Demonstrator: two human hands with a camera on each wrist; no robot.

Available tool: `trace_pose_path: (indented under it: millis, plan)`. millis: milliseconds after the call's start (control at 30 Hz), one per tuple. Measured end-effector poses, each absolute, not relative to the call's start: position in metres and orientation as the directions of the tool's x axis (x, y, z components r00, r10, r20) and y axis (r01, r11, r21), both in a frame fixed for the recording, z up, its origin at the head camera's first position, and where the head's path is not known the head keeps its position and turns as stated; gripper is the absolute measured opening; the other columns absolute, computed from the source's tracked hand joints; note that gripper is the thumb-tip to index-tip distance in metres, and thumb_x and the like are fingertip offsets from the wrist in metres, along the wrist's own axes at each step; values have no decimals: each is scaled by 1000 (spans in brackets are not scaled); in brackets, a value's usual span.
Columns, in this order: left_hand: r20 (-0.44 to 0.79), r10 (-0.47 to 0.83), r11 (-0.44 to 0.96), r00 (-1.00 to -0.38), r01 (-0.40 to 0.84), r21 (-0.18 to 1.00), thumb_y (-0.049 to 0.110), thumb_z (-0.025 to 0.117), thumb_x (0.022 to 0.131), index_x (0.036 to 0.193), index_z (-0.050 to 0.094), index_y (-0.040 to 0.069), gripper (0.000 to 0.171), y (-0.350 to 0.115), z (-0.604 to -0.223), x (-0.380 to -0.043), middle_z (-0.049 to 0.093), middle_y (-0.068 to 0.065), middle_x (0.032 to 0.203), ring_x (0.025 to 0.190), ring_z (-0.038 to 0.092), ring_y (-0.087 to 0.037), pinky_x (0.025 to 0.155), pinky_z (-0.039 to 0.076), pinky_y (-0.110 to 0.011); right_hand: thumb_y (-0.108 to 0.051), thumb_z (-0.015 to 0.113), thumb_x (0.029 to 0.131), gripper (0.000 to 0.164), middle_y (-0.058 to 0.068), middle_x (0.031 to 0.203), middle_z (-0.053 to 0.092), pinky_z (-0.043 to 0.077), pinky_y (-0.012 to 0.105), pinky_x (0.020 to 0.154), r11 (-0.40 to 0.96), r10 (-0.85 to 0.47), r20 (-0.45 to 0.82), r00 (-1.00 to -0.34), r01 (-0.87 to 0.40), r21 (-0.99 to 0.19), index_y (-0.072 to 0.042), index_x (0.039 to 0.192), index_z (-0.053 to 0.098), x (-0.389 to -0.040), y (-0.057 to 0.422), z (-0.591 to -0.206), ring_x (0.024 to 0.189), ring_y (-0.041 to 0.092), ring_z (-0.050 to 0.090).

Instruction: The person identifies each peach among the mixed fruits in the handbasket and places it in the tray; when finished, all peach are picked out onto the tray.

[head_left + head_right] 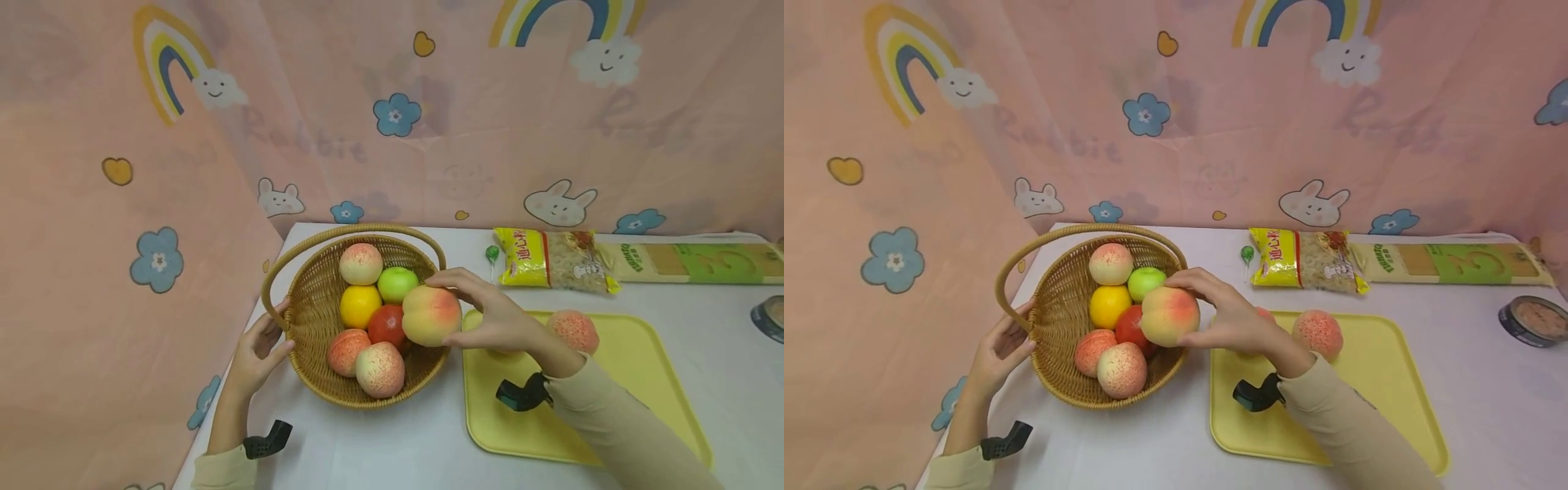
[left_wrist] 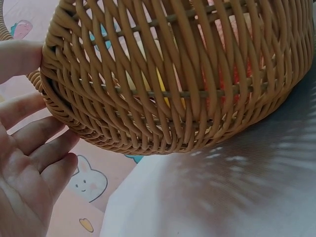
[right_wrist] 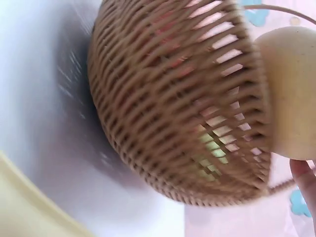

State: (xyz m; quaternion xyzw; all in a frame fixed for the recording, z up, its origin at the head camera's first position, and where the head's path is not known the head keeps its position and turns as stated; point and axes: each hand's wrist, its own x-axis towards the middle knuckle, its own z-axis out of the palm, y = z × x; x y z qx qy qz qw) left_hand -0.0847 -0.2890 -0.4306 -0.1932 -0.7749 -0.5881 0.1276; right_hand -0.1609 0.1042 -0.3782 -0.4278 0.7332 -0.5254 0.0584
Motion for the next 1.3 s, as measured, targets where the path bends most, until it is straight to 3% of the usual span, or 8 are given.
trace_pose_path:
  millis: [233, 500, 833, 1033, 1300]
  plan:
    - [439, 160, 204, -884, 465, 862, -19, 54, 80, 139, 37, -10, 62, -289, -429, -84, 34, -35, 143, 134, 42, -10, 106, 35, -16, 6, 80, 69, 78, 9, 138, 45, 33, 15, 108, 102, -631, 375, -679, -553, -827, -4, 137, 45, -151, 151, -369, 130, 7, 40]
    - [463, 164, 192, -871, 488, 851, -22, 52, 79, 138, 35, -14, 63, -293, -429, -79, 36, -33, 143, 133, 43, -10, 106, 35, -15, 14, 77, 66, 81, -3, 140, 43, 31, 7, 104, 280, -535, 355, -766, -558, -781, 1, 138, 43, -141, 218, -368, 129, 1, 40]
    - [469, 143, 192, -871, 489, 851, -22, 52, 78, 138, 36, -14, 62, -292, -428, -79, 34, -38, 140, 132, 44, -9, 105, 36, -15, 26, 72, 60, 91, 1, 143, 41, 28, 5, 102, 430, -392, 348, -852, -504, -749, 5, 141, 37, -127, 304, -386, 133, 1, 34]
    - [470, 155, 184, -869, 493, 851, -22, 52, 79, 139, 36, -12, 63, -291, -430, -81, 36, -35, 141, 132, 45, -10, 105, 36, -16, 19, 72, 67, 85, -15, 137, 39, 20, -1, 101, 524, -319, 271, -908, -408, -748, 0, 142, 37, -121, 338, -408, 127, -11, 29]
    - [463, 158, 176, -872, 486, 856, -21, 52, 79, 139, 36, -12, 63, -288, -431, -83, 35, -35, 142, 132, 44, -10, 105, 36, -16, -2, 75, 77, 75, -24, 133, 37, 16, -8, 93, 616, -284, 97, -954, -259, -744, -10, 143, 39, -123, 359, -437, 117, -22, 26]
